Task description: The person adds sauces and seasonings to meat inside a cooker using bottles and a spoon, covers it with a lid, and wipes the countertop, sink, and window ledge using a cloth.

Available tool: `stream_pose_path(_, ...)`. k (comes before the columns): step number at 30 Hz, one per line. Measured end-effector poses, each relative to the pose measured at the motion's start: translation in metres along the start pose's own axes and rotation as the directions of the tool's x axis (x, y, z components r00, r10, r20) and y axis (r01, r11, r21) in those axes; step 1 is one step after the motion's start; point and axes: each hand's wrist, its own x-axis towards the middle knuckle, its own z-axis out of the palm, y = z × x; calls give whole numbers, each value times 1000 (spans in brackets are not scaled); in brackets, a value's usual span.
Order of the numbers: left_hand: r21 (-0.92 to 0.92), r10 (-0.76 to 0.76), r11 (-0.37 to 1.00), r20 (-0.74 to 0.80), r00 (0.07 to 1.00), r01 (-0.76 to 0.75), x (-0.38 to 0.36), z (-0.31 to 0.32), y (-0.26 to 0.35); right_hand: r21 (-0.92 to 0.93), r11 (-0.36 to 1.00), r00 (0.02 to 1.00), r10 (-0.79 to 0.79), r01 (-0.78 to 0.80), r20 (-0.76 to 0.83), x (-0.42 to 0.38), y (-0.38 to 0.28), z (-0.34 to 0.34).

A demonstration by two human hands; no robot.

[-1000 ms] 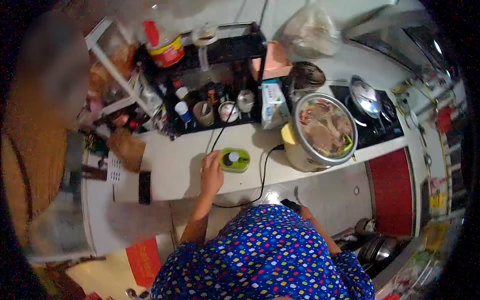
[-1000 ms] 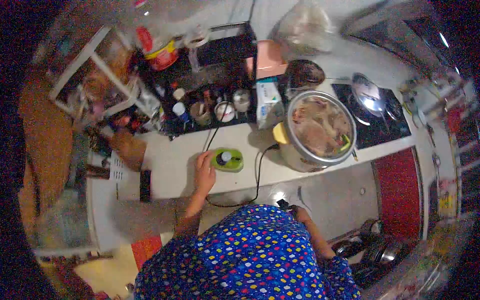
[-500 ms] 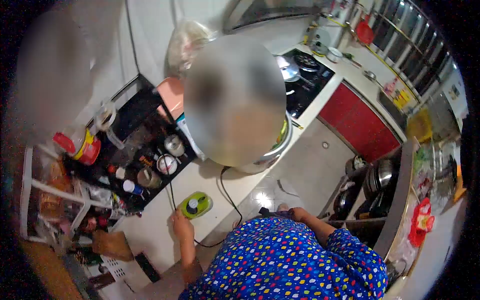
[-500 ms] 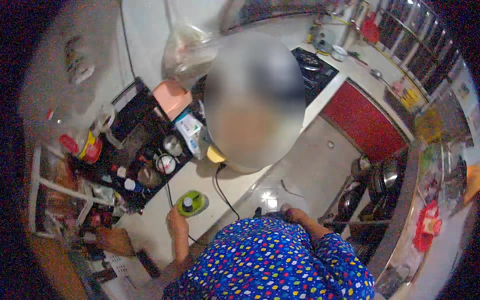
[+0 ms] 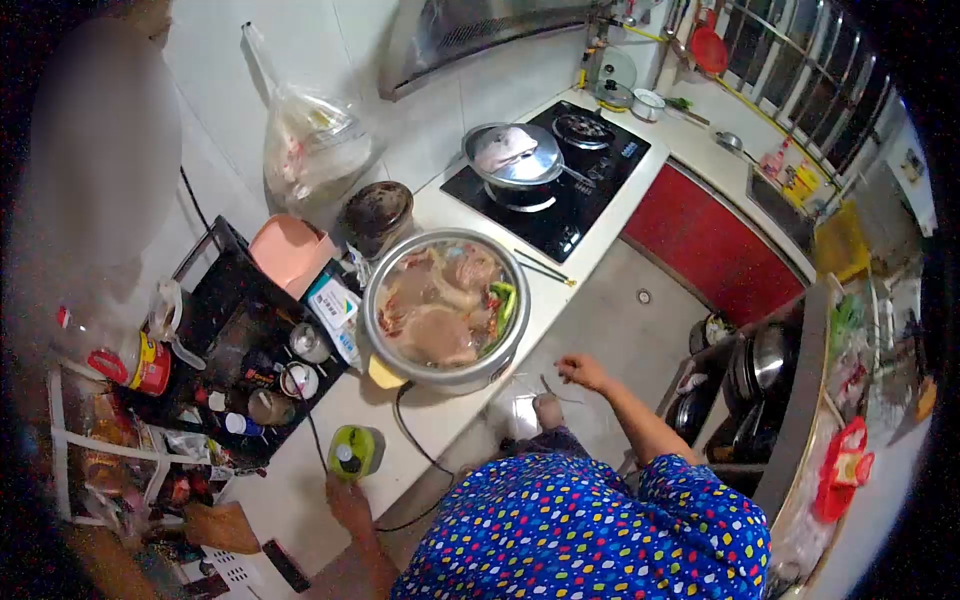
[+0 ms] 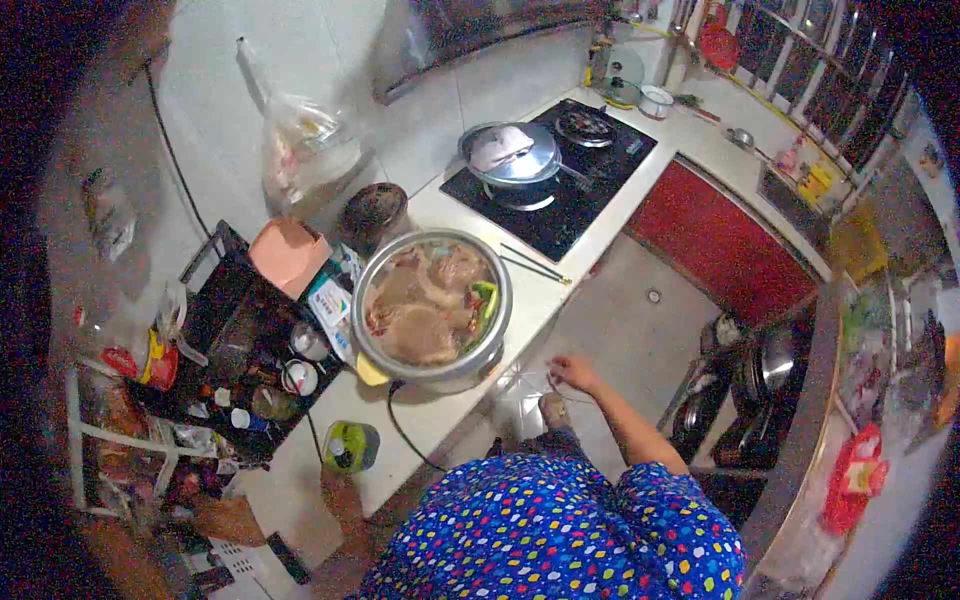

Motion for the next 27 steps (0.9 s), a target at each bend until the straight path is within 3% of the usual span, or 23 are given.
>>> stream_pose_path(1, 7, -13, 1000, -3, 1000, 13, 5, -24, 27, 35, 998, 998, -56, 57, -15, 16, -17, -20)
stream_pose_path(2, -5, -178, 984, 107, 978, 180, 4, -43, 67, 49, 993, 994, -108, 108, -13, 35, -29, -55)
stream_pose_path(5, 132, -298, 950, 127, 946, 282, -5, -52, 85, 43, 966, 966, -254, 255, -43, 94, -65, -115)
stream_pose_path(7, 86, -305, 946, -95, 948, 313, -19, -46, 82, 8, 936, 930, -349, 352, -117, 134, -88, -150)
stream_pose_path(10, 153, -225, 956, -177, 958, 252, -46, -33, 83, -123, 914, 901, -403, 387, -159, 179, -138, -197)
stream_pose_path(13, 128, -307, 939, -111, 945, 320, -68, -41, 122, -213, 890, 876, -443, 404, -190, 230, -170, -223)
stream_pose_path(15, 130, -282, 945, -133, 950, 299, -90, -42, 144, -455, 760, 757, -606, 463, -242, 259, -187, -230)
stream_pose_path(17, 125, -243, 957, -155, 957, 263, -100, -40, 151, -478, 753, 744, -614, 453, -263, 289, -202, -230)
stream_pose_path(18, 112, -277, 952, -78, 958, 284, -104, -37, 147, -492, 724, 702, -657, 484, -275, 296, -207, -229)
stream_pose_path(20, 105, -307, 947, 6, 952, 304, -113, -26, 134, -552, 724, 722, -631, 414, -286, 302, -222, -228)
stream_pose_path(23, 7, -197, 980, 17, 980, 197, -104, 3, 127, -527, 793, 775, -529, 305, -346, 311, -229, -227)
stream_pose_path(26, -47, -220, 973, 99, 971, 225, -97, 3, 152, -649, 705, 778, -566, 286, -273, 318, -240, -230)
stream_pose_path(27, 30, -172, 985, 95, 980, 170, -96, 5, 162, -687, 690, 804, -532, 228, -267, 319, -246, -227)
